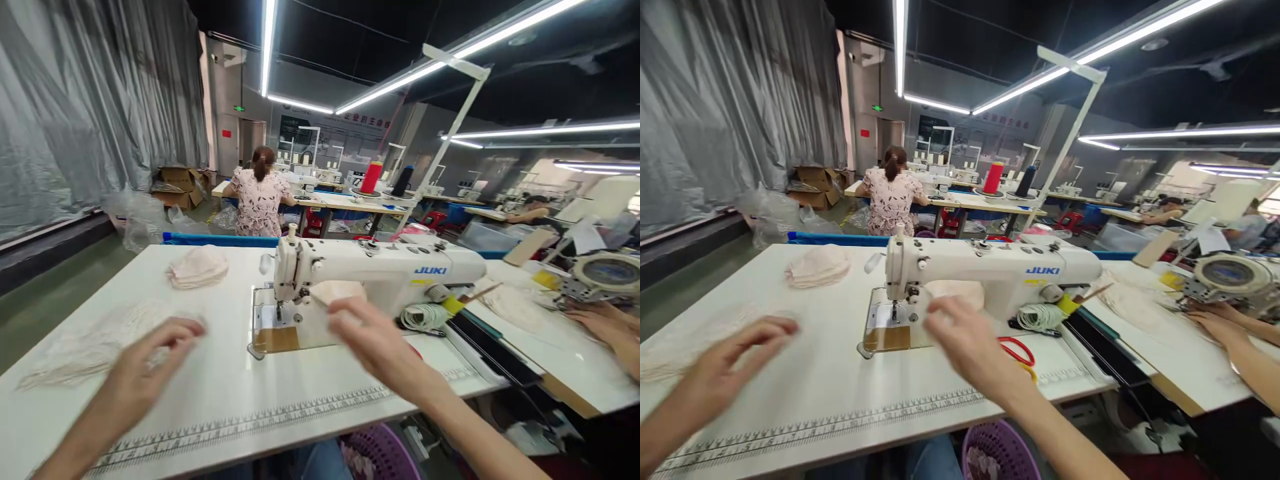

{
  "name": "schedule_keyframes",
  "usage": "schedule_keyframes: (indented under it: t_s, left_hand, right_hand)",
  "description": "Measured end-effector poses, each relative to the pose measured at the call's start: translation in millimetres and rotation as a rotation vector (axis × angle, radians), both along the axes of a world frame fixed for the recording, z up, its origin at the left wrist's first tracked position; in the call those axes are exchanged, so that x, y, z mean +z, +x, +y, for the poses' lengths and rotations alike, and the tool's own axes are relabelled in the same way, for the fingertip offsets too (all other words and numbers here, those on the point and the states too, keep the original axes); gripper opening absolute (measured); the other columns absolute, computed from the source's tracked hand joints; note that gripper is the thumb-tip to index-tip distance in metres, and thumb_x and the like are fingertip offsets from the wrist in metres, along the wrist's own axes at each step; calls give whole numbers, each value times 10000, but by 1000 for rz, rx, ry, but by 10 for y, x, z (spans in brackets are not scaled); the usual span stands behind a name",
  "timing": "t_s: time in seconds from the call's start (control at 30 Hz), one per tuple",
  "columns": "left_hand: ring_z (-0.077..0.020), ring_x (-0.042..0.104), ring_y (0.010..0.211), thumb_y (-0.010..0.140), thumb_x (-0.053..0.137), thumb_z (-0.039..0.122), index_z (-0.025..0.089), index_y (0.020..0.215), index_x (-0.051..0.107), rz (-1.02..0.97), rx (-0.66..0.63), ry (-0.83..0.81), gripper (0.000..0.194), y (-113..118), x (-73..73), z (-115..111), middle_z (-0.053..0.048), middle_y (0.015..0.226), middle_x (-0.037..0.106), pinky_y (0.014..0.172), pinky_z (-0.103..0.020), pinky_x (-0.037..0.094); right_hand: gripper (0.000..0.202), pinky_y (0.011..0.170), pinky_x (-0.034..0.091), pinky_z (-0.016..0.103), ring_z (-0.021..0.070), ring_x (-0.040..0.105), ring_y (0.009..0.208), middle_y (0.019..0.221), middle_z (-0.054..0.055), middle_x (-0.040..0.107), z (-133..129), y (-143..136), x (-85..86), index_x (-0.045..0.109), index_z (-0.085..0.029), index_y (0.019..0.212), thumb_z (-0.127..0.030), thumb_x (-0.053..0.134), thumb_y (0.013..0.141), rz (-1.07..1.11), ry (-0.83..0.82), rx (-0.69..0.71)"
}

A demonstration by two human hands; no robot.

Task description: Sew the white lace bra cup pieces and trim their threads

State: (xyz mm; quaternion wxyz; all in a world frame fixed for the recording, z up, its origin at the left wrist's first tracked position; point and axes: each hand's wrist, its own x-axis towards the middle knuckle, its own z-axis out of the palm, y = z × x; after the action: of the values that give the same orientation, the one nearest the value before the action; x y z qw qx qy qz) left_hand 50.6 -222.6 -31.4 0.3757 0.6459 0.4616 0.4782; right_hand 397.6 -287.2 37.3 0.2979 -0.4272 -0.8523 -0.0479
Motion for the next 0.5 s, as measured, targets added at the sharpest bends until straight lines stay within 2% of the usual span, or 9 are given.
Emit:
schedule_keyframes:
  t_s: [0.03,0.07,0.1,0.13,0.2,0.3,0.37,0.5]
  left_hand:
    - [-243,587,973,721,663,342,253,790,642,267,-163,56,114,208,-22,-31,-36,1044,651,704,-229,504]
    - [-233,596,949,775,604,349,259,763,641,454,-294,126,98,382,-66,-63,-30,1052,652,758,-258,495]
    - [-226,597,951,821,542,345,262,757,632,593,-369,185,139,515,-125,-89,-26,1071,646,782,-274,487]
    - [-221,599,945,853,489,328,259,757,622,678,-410,238,178,606,-194,-108,-29,1071,646,784,-282,483]
    - [-208,604,925,888,415,283,256,809,610,741,-409,316,213,688,-324,-118,-39,1050,648,752,-276,483]
    - [-194,614,857,894,367,219,276,986,601,741,-354,406,257,719,-434,-75,-42,997,655,685,-268,484]
    - [-202,613,858,879,390,205,297,1087,580,763,-346,441,297,760,-465,-29,-42,1008,652,683,-279,487]
    - [-237,564,1021,880,413,228,316,1105,585,733,-365,507,296,856,-557,32,-58,1151,609,806,-336,487]
  right_hand:
    - [205,781,456,292,180,583,910,1020,51,614,7,-16,-85,606,-264,914,-149,439,886,-61,-62,88]
    - [184,774,462,268,165,593,907,1056,34,613,25,-28,-193,611,-279,922,-166,473,880,-101,-129,157]
    - [187,783,462,259,157,592,928,1132,44,585,48,-31,-316,600,-272,969,-170,466,889,-111,-211,203]
    - [196,781,462,248,148,590,934,1159,58,567,74,-23,-444,583,-258,1006,-168,444,901,-70,-260,189]
    - [213,752,464,243,145,587,899,1098,92,573,124,16,-687,547,-209,1041,-146,383,921,18,-322,111]
    - [219,667,456,242,152,578,771,877,66,597,193,55,-952,554,-189,970,-103,363,908,52,-339,49]
    - [244,644,449,241,159,574,760,845,61,598,235,35,-1053,565,-196,943,-74,360,895,18,-327,70]
    - [197,669,466,243,160,574,807,915,74,584,281,-28,-1136,527,-197,983,-90,385,899,73,-303,68]
